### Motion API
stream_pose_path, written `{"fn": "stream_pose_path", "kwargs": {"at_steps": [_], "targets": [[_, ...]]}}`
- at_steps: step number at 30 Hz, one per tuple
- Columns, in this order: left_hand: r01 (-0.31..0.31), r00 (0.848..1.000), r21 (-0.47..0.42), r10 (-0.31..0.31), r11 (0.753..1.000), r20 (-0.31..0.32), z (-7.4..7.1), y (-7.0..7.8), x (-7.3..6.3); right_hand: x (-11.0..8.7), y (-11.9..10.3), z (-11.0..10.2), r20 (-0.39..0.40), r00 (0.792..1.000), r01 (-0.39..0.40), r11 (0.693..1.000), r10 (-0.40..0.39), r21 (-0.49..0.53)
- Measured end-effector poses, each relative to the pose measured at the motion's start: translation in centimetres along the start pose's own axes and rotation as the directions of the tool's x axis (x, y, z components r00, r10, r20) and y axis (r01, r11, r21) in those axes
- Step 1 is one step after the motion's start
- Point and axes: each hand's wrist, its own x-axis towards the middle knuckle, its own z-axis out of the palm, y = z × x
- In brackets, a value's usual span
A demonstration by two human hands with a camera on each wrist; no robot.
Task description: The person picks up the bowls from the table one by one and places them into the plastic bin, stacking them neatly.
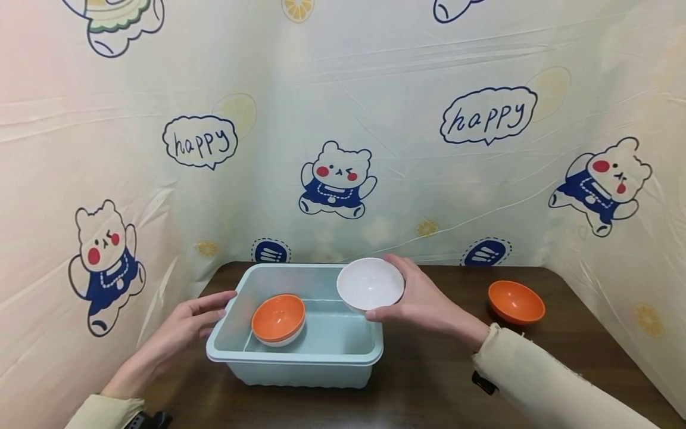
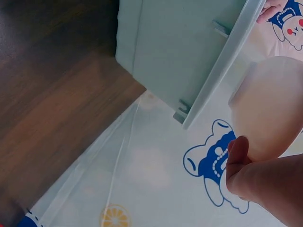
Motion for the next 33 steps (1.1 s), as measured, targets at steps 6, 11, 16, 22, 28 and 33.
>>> {"fn": "stream_pose_path", "kwargs": {"at_steps": [6,11,16,22,28,33], "targets": [[0.002,1.000,0.006,-0.002,1.000,-0.003,-0.1,-0.1,0.0,1.1,-0.6,0.4,0.020,1.000,0.007,1.000,-0.006,-0.028],[0.001,1.000,0.018,-0.001,1.000,-0.009,-0.2,-0.2,0.1,2.0,-1.1,0.8,0.048,0.999,0.021,1.000,-0.021,0.002],[0.003,1.000,0.020,-0.002,1.000,-0.012,-0.2,-0.2,0.1,2.7,-1.6,1.4,0.081,0.997,0.018,0.999,-0.020,0.029],[0.001,1.000,0.017,-0.001,1.000,-0.008,-0.2,-0.1,0.1,3.4,-2.3,2.1,0.114,0.993,0.008,0.998,-0.016,0.063],[-0.002,1.000,0.018,0.002,1.000,-0.011,-0.1,-0.1,0.1,4.1,-2.9,2.5,0.133,0.991,-0.011,0.997,0.001,0.072],[-0.007,1.000,0.023,0.007,1.000,-0.013,-0.1,-0.1,0.1,4.6,-3.3,3.0,0.144,0.990,-0.009,0.997,-0.003,0.082]]}}
